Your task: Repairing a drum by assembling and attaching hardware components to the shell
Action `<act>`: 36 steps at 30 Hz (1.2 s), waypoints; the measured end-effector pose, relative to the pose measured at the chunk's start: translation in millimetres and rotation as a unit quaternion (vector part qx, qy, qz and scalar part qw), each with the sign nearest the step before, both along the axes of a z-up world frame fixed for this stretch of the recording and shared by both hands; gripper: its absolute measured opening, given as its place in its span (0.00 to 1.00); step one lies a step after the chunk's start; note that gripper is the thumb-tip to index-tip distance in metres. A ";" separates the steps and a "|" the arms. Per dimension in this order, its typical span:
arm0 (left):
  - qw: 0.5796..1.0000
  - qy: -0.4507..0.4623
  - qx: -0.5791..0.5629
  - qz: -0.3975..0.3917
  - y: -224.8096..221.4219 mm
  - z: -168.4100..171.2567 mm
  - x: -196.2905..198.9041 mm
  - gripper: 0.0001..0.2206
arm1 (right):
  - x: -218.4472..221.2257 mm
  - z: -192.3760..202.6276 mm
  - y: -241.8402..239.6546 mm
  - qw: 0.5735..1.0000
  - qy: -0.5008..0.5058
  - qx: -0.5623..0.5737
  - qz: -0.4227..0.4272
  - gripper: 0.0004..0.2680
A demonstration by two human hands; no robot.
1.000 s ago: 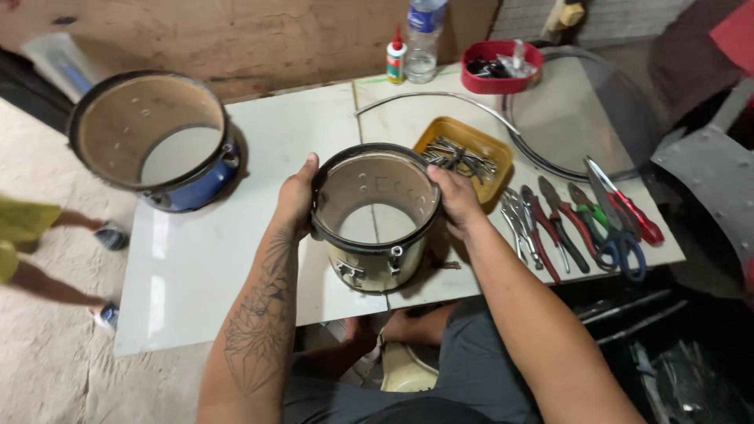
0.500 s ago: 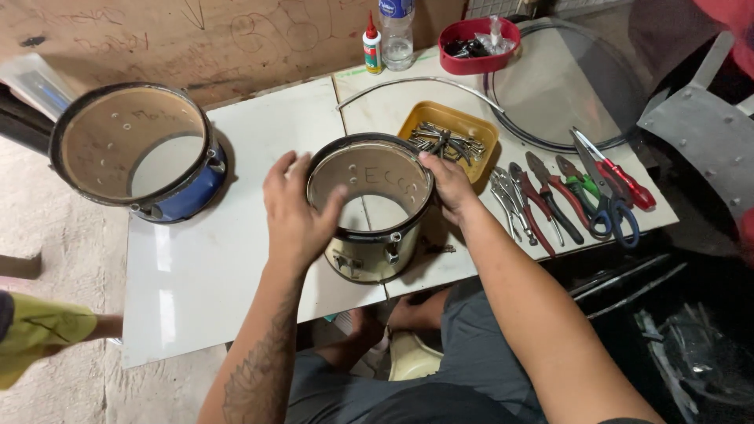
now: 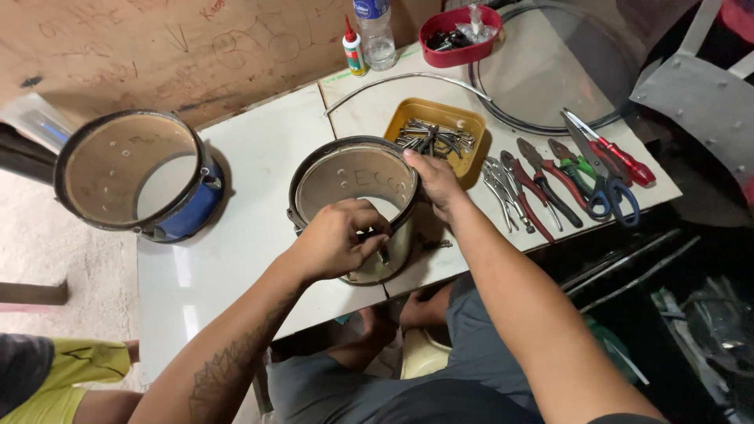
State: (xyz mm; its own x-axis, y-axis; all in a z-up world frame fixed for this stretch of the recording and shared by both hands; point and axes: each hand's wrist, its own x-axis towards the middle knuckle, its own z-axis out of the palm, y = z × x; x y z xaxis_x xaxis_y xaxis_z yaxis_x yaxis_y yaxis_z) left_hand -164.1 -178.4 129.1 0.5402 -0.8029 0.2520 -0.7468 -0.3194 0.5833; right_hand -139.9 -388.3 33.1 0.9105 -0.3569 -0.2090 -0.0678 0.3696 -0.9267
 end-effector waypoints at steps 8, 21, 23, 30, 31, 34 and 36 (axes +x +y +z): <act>1.000 -0.001 0.030 -0.005 0.5 5.9 -4.5 0.04 | 1.9 -10.5 -3.4 1.000 -0.003 -0.019 0.017 0.15; 0.999 0.025 0.042 0.018 4.2 3.8 -5.0 0.03 | 5.0 -52.1 -28.5 0.972 -0.088 -0.210 -0.051 0.18; 0.998 0.040 0.043 0.026 7.2 7.1 -8.5 0.04 | -23.9 -56.9 -25.1 0.950 -0.114 -0.272 -0.100 0.15; 0.996 0.080 0.031 0.039 10.2 18.1 -7.1 0.02 | -112.6 -63.0 22.4 0.861 -0.269 -0.427 -0.059 0.04; 0.996 0.078 0.030 0.038 10.5 19.9 -6.9 0.02 | -118.0 -46.4 26.4 0.861 -0.270 -0.427 -0.059 0.04; 0.996 0.074 0.026 0.040 12.5 22.9 -7.5 0.03 | -130.5 -10.3 39.0 0.862 -0.283 -0.418 -0.047 0.06; 0.995 0.080 0.029 0.051 14.4 23.9 -7.4 0.03 | -128.8 -2.0 45.9 0.860 -0.309 -0.405 -0.039 0.07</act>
State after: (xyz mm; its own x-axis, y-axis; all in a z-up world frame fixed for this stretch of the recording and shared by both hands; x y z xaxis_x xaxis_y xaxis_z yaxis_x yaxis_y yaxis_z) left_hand -171.5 -164.0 153.0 0.6494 -0.7524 0.1104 -0.6074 -0.4260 0.6705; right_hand -268.7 -342.4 31.1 0.7258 -0.2218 0.6512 0.5249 -0.4333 -0.7326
